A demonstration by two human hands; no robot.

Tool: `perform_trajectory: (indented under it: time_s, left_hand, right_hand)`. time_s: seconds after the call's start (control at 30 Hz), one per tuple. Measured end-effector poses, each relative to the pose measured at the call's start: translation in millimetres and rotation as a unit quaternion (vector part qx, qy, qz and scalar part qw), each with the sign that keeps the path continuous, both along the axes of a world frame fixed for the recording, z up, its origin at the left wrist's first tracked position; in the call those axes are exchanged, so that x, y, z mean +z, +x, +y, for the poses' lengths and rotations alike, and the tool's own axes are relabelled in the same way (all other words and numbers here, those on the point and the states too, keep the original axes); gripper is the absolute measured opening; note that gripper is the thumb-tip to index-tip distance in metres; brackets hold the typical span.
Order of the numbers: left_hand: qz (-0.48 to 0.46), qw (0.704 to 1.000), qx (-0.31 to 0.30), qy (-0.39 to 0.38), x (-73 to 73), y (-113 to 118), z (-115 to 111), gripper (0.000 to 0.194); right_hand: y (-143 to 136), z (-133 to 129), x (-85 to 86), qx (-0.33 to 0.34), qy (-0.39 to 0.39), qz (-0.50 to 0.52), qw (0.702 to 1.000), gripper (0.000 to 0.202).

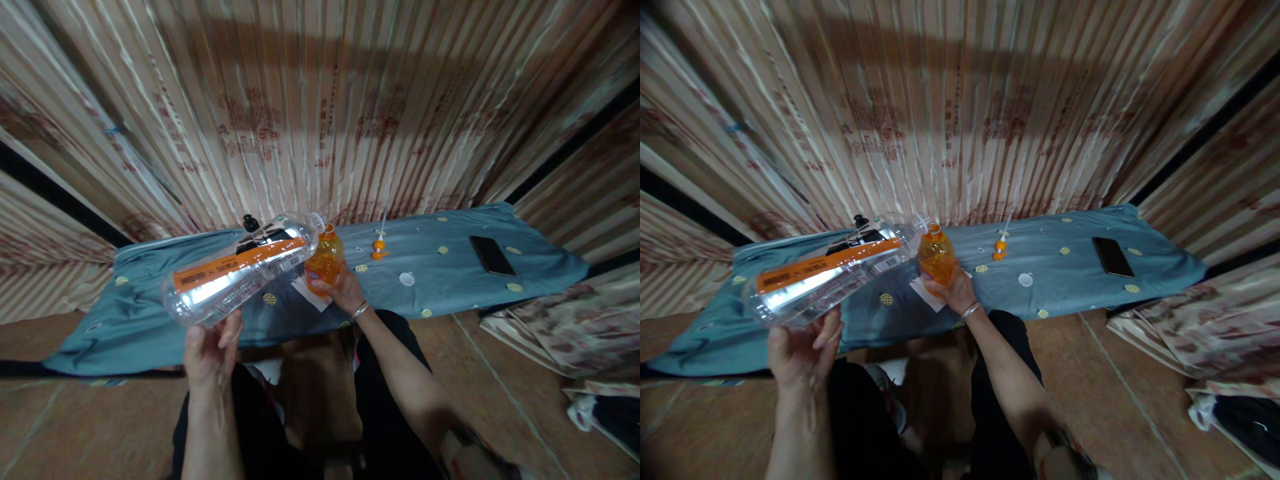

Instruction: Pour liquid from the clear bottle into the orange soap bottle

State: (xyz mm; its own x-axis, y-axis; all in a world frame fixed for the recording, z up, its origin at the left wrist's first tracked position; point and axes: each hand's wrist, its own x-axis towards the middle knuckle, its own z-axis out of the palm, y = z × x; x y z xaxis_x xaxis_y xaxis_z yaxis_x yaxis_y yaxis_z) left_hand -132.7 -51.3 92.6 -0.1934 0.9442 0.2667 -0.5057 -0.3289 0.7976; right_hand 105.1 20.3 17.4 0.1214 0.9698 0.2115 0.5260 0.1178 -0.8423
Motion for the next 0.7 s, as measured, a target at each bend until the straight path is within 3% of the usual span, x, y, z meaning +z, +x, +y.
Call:
perform_trajectory:
  time_s: [0.7]
  left_hand:
    - [-0.004,1.000,0.004,-0.002,3.1,2.1,-0.5,0.051]
  right_hand:
    - [-0.5,-1.4,4.2,-0.007,-0.009,-0.011,1.000,0.061]
